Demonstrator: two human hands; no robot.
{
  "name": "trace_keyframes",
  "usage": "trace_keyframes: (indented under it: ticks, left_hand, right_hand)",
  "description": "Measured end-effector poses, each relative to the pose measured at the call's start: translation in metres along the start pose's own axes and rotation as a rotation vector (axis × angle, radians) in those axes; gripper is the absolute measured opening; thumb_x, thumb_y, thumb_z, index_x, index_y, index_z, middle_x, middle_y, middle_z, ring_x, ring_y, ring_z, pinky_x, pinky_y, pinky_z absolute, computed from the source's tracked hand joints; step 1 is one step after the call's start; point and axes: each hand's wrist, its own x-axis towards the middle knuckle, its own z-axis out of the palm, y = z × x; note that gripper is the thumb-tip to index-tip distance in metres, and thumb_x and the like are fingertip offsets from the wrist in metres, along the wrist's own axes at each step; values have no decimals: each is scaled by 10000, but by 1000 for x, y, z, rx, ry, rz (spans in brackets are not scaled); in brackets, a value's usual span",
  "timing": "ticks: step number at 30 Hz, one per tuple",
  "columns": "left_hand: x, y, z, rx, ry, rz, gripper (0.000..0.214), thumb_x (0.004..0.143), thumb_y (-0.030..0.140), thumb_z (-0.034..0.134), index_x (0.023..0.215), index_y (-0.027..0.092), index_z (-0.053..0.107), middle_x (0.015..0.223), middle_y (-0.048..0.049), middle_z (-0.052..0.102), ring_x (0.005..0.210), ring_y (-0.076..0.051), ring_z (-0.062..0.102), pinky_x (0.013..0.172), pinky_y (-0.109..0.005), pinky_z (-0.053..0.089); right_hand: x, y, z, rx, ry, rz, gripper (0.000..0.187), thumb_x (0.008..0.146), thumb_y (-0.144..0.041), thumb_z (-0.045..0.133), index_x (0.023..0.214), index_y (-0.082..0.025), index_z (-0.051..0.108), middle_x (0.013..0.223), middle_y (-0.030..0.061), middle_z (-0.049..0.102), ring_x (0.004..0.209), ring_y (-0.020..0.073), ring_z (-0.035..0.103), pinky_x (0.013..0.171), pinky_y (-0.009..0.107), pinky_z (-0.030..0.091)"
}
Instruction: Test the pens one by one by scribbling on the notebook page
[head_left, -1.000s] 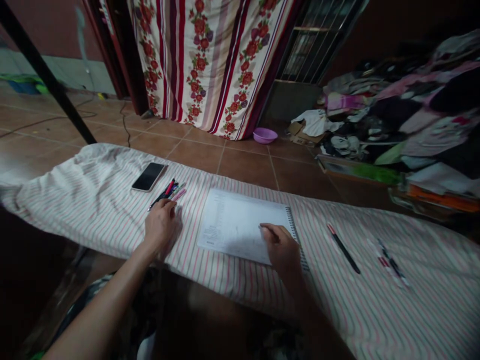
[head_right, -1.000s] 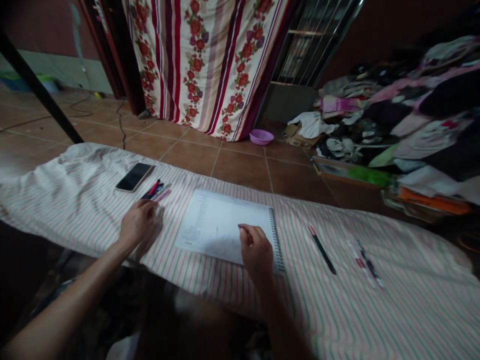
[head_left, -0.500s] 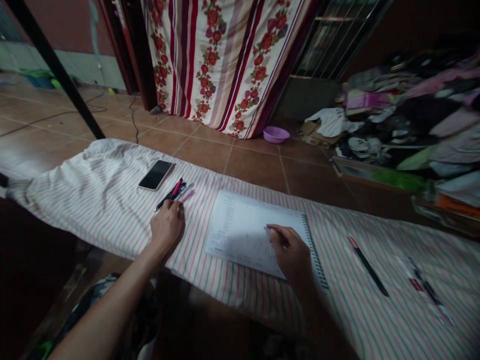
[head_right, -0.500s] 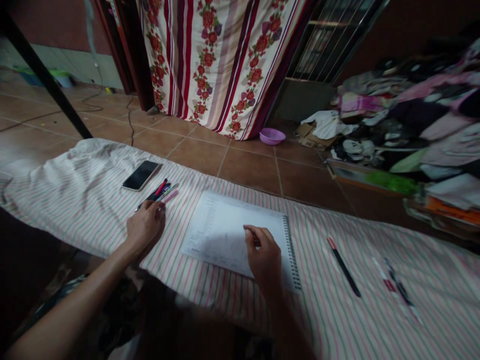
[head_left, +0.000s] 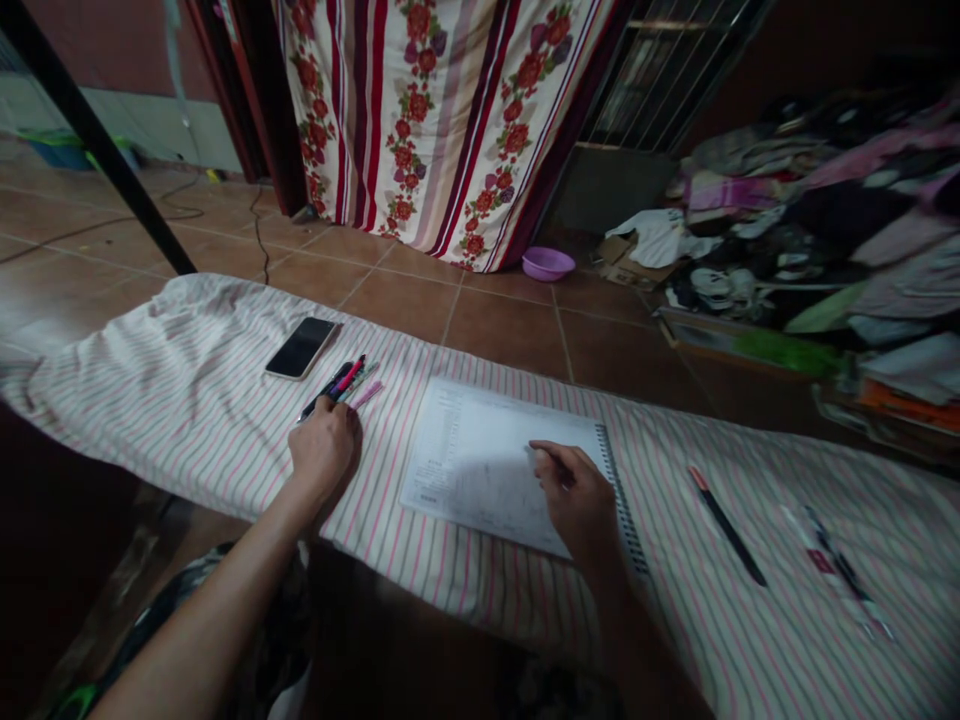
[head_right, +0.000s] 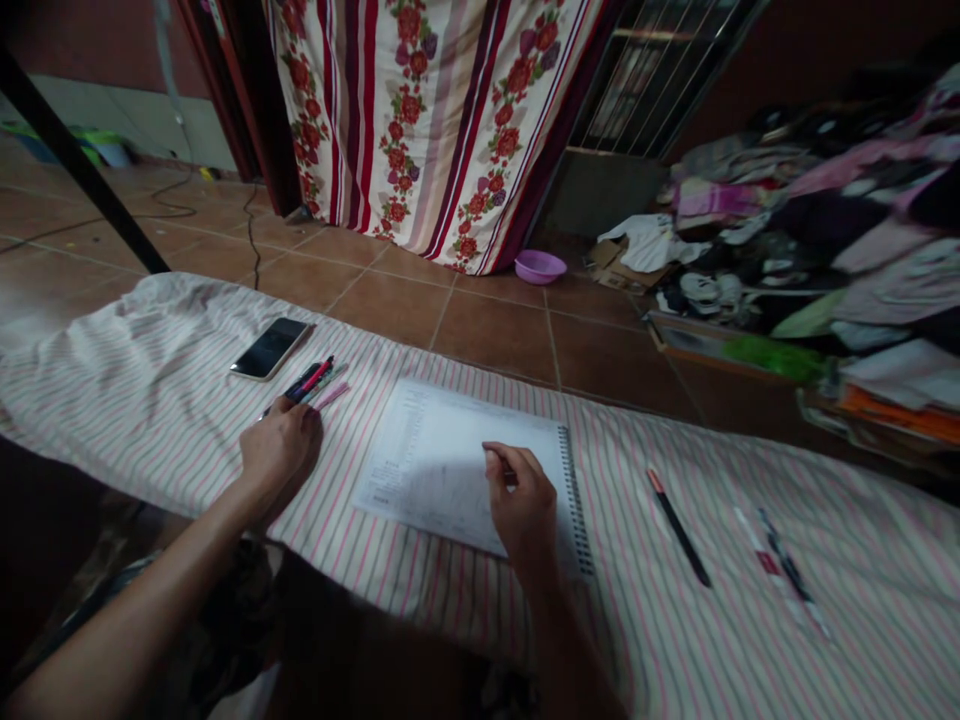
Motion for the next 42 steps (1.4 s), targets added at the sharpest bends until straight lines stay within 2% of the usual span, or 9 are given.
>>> trace_keyframes:
  ticks: [3,5,9,13,18,23,29,36,42]
  left_hand:
    - [4,2,0,-283,79,-3,263,827,293,462,947,156,653,988,-106,597,689,-193,582,569,-304,388]
    - [7,7,2,-676,59,-27,226,783,280,535,930,145,641,895,-74,605,656,-146,556,589,-272,410]
    - [5,27,2,-1577,-296,-313,189,675,267,679,794,138,609,597,36,527,469,-51,453,455,-162,367]
    - [-8,51,-1,-1943,-612,-429,143,663,158,711,726,105,594,557,33,534,450,-23,463,424,-103,382]
    - [-24,69,1,-2091,-886,-512,36,741,83,627,716,86,601,635,-27,618,513,-53,553,477,-116,475]
    - [-30,80,2,-2091,-947,-646,81,790,57,560,731,88,606,638,-28,622,536,-58,585,505,-105,497]
    - [-34,85,3,-2118,-981,-646,90,795,55,547,734,79,608,631,-25,610,512,-42,557,471,-95,472]
    - [-37,89,7,-2073,-976,-488,49,752,95,600,779,79,638,679,-34,621,604,-71,581,594,-165,480]
    - [-40,89,5,-2013,-1023,-233,128,741,209,630,785,89,621,572,2,532,502,-61,467,511,-195,357]
  right_hand:
    - [-1,0,-2,6,0,3,249,841,-323,474,850,-151,655,764,71,634,624,150,596,583,272,504]
    - [-1,-1,-2,18,2,5,242,842,-321,474,850,-158,652,774,68,636,625,149,598,587,274,505]
    - [-2,-6,-1,34,-5,1,222,843,-307,471,840,-177,651,769,57,637,631,146,601,598,270,508]
    - [-4,-10,3,54,-37,-10,207,836,-281,480,827,-170,654,744,52,634,605,135,594,569,251,498]
    - [-8,-14,7,119,-94,27,191,837,-256,475,837,-174,647,757,40,627,603,123,594,577,243,492]
    - [-12,-20,10,165,-166,80,192,838,-245,468,849,-178,647,763,36,617,624,123,600,604,241,493]
    - [-16,-22,16,201,-201,92,193,826,-257,473,843,-196,655,762,35,622,632,127,592,584,234,484]
    - [-16,-21,15,170,-230,81,198,823,-238,470,852,-184,659,774,43,644,650,137,606,603,244,483]
    - [-15,-22,15,185,-231,123,207,825,-277,474,852,-185,657,757,45,656,646,147,617,611,258,507]
